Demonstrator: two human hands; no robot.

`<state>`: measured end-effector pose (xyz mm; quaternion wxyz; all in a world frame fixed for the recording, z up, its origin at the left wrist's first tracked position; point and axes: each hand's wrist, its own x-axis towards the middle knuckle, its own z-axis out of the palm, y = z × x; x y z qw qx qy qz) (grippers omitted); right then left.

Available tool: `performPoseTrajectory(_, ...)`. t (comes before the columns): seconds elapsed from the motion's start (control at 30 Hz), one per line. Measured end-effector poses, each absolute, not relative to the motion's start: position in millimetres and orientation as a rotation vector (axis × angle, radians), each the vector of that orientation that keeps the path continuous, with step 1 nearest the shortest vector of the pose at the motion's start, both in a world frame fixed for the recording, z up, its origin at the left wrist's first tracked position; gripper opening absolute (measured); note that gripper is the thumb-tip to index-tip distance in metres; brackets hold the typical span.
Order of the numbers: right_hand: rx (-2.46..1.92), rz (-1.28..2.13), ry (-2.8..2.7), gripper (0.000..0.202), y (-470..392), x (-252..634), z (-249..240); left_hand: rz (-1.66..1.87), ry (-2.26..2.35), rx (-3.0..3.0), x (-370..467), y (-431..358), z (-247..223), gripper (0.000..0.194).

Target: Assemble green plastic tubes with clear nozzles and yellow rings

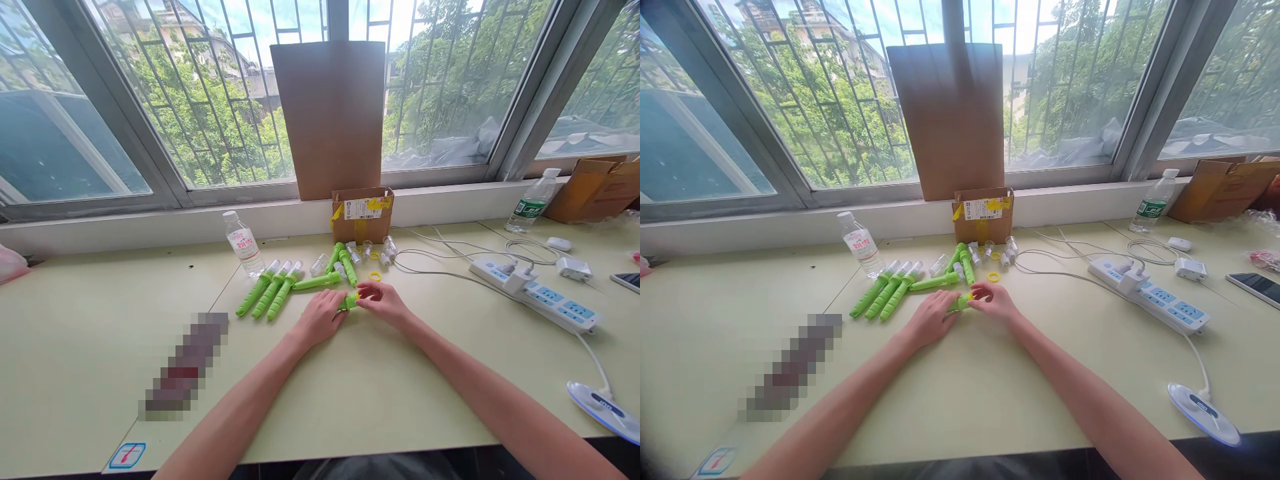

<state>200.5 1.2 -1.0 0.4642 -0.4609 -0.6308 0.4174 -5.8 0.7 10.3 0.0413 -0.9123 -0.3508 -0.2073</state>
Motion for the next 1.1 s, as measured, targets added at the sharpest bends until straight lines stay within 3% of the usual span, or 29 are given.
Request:
performPoseTrajectory(0.47,-1.056,1.236,-1.394,0.040,-0.8,200.4,1.8,-0.672,-1.050,-2.720,-6.9,1.1,8.6,0.027)
performPoseTrajectory(1.1,-0.992,1.088,-1.543,0.037,-6.8,196.6,1.9,-0.638,-1.083,-2.740,-10.1,-3.7,12.1,0.034)
